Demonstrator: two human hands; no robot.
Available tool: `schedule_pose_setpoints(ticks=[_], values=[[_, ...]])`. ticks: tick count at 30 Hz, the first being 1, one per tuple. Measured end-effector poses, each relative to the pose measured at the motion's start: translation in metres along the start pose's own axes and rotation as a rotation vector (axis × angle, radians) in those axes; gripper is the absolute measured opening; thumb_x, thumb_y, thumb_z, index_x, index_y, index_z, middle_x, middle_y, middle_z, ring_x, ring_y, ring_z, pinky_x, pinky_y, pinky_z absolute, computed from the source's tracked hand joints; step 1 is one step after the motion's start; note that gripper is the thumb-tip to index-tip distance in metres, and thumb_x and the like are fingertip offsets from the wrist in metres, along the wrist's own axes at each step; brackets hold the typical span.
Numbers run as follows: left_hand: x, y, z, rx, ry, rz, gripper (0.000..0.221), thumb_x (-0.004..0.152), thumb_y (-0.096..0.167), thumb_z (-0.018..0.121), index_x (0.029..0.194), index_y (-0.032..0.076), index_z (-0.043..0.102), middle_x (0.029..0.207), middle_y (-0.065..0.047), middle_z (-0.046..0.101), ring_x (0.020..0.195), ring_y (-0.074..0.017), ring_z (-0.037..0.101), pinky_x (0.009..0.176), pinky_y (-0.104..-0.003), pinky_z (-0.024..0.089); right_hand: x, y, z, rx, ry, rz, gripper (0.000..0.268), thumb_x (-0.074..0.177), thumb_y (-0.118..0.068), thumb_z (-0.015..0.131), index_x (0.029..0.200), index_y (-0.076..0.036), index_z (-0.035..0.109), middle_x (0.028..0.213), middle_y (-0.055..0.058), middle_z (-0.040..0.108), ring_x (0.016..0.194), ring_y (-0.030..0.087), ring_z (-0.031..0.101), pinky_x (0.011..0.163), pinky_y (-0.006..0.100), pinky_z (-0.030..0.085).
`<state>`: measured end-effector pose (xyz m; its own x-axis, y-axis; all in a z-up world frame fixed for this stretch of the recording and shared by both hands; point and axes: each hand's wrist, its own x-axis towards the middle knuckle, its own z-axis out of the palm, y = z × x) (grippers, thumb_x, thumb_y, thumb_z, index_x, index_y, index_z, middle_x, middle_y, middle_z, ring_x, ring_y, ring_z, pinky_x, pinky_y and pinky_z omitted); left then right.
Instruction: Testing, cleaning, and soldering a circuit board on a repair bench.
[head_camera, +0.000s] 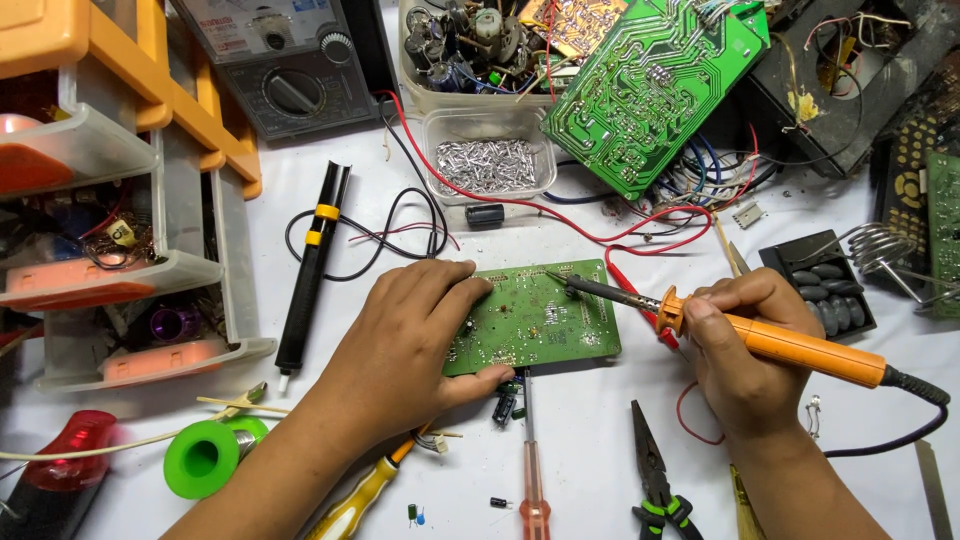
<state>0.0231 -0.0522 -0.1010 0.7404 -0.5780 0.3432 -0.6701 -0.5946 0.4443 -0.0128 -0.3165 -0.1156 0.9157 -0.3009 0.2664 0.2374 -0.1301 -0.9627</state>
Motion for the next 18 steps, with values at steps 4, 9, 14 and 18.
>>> schedule_pose_setpoints(ticks=[4, 9, 14, 18], values=[[0.0002, -0.0002, 0.0004, 0.004, 0.013, 0.009, 0.062, 0.066, 0.046, 0.071, 0.108, 0.004, 0.052, 0.106, -0.013, 0.053, 0.099, -0.0293, 0.05, 0.085, -0.041, 0.037, -0.0006, 0.0013, -0.0008, 0.007, -0.002, 0.014, 0.012, 0.079, -0.006, 0.057, 0.076, -0.006, 0.046, 0.066, 0.005, 0.048, 0.061, 0.012, 0.049, 0.061, 0.022, 0.041], [0.0001, -0.001, 0.0006, 0.008, 0.002, 0.015, 0.063, 0.066, 0.048, 0.07, 0.108, 0.005, 0.052, 0.107, -0.013, 0.052, 0.099, -0.0302, 0.05, 0.084, -0.041, 0.037, -0.0006, 0.0017, -0.0006, -0.043, 0.002, 0.003, 0.011, 0.078, -0.007, 0.058, 0.075, -0.005, 0.047, 0.069, 0.007, 0.05, 0.064, 0.013, 0.051, 0.063, 0.024, 0.044], [0.0001, -0.0005, 0.0003, 0.006, 0.007, 0.019, 0.062, 0.066, 0.047, 0.07, 0.107, 0.005, 0.052, 0.107, -0.013, 0.052, 0.098, -0.0301, 0.05, 0.083, -0.041, 0.038, -0.0016, -0.0005, -0.0005, -0.107, 0.003, -0.005, 0.012, 0.078, -0.008, 0.058, 0.075, -0.005, 0.047, 0.069, 0.008, 0.051, 0.064, 0.014, 0.051, 0.063, 0.023, 0.044], [-0.0004, 0.0, 0.0003, 0.017, 0.015, 0.025, 0.061, 0.067, 0.048, 0.069, 0.107, 0.005, 0.052, 0.108, -0.013, 0.053, 0.098, -0.03, 0.05, 0.085, -0.041, 0.037, -0.0035, -0.002, -0.0022, -0.229, -0.016, -0.058, 0.013, 0.076, -0.007, 0.06, 0.073, -0.003, 0.048, 0.07, 0.01, 0.053, 0.068, 0.016, 0.055, 0.067, 0.023, 0.046]])
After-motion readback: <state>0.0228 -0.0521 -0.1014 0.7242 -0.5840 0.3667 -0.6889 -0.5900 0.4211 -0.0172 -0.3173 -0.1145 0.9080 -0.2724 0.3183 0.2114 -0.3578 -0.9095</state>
